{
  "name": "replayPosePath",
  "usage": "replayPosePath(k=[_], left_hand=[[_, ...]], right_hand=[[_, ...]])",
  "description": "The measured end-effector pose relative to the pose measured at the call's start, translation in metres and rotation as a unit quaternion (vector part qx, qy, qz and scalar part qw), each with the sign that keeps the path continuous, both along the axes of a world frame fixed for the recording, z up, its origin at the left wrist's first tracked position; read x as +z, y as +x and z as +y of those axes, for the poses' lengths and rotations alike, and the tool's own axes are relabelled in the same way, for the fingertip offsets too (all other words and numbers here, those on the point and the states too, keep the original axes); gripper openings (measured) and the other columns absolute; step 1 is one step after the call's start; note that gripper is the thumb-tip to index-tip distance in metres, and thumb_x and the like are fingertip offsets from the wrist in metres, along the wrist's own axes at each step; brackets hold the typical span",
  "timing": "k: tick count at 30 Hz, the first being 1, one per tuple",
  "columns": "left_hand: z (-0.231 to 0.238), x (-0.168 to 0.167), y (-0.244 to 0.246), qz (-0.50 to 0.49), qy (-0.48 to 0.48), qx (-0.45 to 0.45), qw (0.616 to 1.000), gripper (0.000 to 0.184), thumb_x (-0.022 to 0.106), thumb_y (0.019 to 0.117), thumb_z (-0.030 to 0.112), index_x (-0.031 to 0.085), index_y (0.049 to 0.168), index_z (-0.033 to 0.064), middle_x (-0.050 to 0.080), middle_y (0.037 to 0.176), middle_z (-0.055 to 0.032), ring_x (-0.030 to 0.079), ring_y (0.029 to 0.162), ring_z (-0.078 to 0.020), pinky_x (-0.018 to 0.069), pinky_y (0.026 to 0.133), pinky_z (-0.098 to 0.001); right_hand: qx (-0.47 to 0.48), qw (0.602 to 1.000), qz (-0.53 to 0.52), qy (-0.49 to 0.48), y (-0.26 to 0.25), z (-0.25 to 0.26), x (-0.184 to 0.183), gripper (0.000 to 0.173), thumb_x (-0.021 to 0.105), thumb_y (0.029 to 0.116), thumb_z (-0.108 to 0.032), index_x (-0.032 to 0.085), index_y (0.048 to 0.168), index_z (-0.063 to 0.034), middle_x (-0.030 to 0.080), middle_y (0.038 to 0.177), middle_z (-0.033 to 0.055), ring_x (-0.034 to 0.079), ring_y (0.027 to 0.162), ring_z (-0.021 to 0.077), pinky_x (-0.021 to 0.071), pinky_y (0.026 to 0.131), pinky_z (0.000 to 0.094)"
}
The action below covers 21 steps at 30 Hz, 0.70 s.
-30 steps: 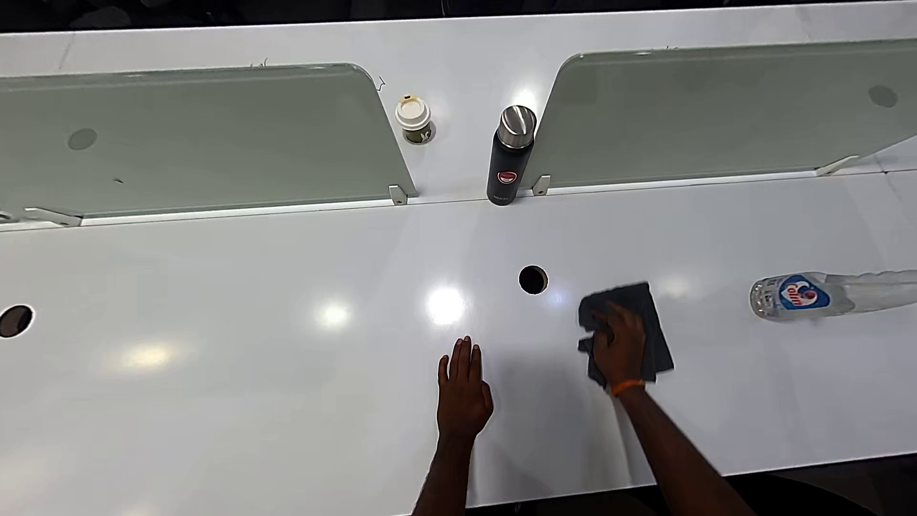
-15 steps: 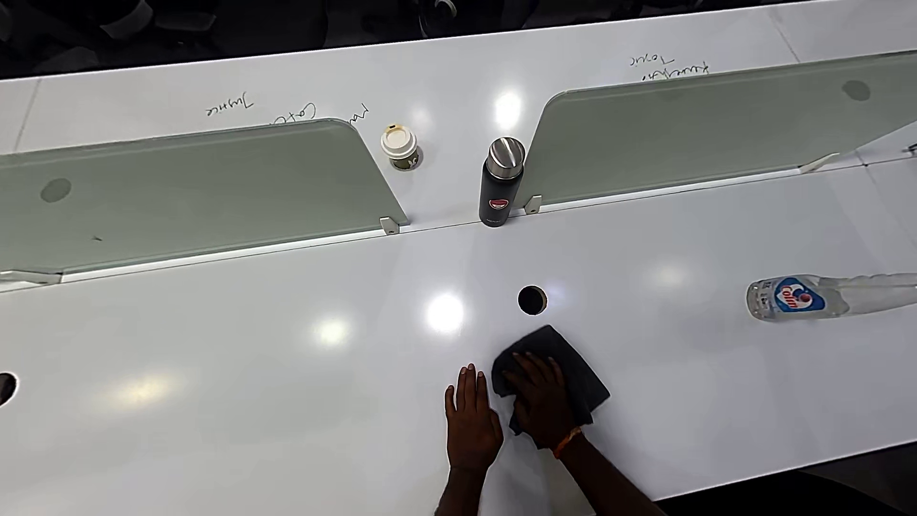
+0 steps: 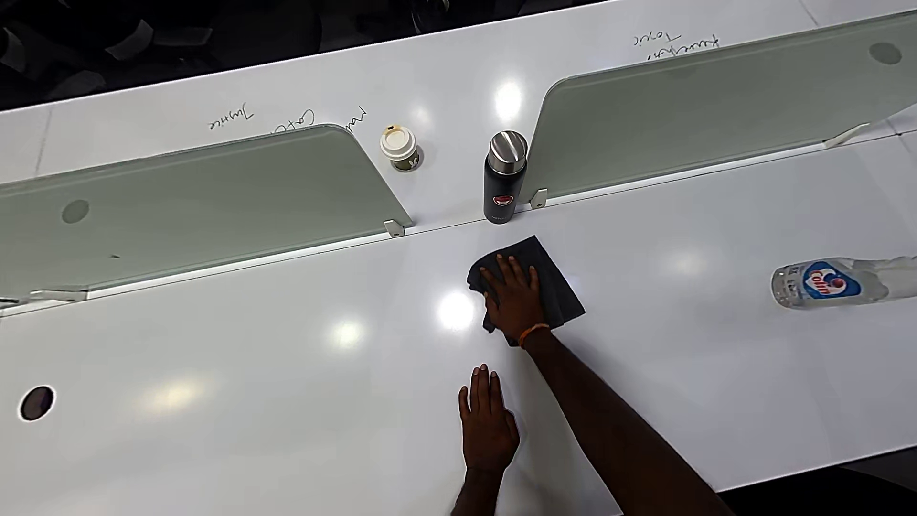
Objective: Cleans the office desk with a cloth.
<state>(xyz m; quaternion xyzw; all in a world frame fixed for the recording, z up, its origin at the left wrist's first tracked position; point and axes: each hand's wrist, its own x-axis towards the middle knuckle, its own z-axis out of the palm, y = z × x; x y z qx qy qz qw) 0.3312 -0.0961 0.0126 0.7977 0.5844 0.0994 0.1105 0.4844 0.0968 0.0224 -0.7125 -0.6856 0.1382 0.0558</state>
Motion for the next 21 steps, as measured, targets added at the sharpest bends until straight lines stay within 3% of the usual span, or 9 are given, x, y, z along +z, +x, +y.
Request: replayPosePath(k=[5, 9, 14, 21], left_hand=[[0.0, 0.0, 0.001, 0.009, 0.002, -0.002, 1.0, 0.059, 0.039, 0.0924, 0.027, 0.057, 0.144, 0.0056, 0.051, 0.154, -0.0137, 0.044, 0.146, -0.0308, 0.032, 0.116, -0.0579], [0.001, 0.002, 0.002, 0.01, -0.001, 0.0, 1.0, 0.058, 0.042, 0.0915, 0.025, 0.057, 0.144, 0.0058, 0.05, 0.154, -0.0133, 0.044, 0.146, -0.0309, 0.0325, 0.116, -0.0581], [0.001, 0.005, 0.002, 0.009, -0.02, 0.003, 1.0, 0.057, 0.043, 0.0916, 0.023, 0.057, 0.145, 0.0067, 0.049, 0.156, -0.0133, 0.042, 0.147, -0.0309, 0.0308, 0.117, -0.0591], [0.001, 0.01, 0.0, -0.009, -0.042, 0.007, 0.999, 0.057, 0.048, 0.0908, 0.017, 0.055, 0.147, 0.0082, 0.046, 0.159, -0.0101, 0.038, 0.15, -0.0276, 0.0284, 0.12, -0.0559]], right_hand=[[-0.009, 1.0, 0.0, -0.013, 0.026, 0.041, 0.008, 0.051, 0.047, 0.1027, -0.031, 0.046, 0.153, -0.0388, 0.03, 0.168, -0.0009, 0.022, 0.157, 0.0288, 0.0088, 0.12, 0.0708], [-0.056, 0.998, 0.006, 0.008, 0.061, 0.042, 0.009, 0.055, 0.055, 0.0974, -0.016, 0.053, 0.15, -0.0323, 0.035, 0.166, 0.0035, 0.027, 0.155, 0.0311, 0.0137, 0.118, 0.0725], [-0.119, 0.992, 0.023, -0.026, 0.089, 0.0, 0.02, 0.058, 0.057, 0.0964, -0.008, 0.052, 0.151, -0.0288, 0.031, 0.168, 0.0082, 0.023, 0.156, 0.0339, 0.0124, 0.119, 0.0745], [-0.201, 0.977, -0.009, -0.067, 0.091, -0.099, 0.026, 0.068, 0.063, 0.0932, -0.01, 0.045, 0.156, -0.0249, 0.024, 0.17, 0.0102, 0.018, 0.158, 0.0346, 0.0155, 0.119, 0.0739]])
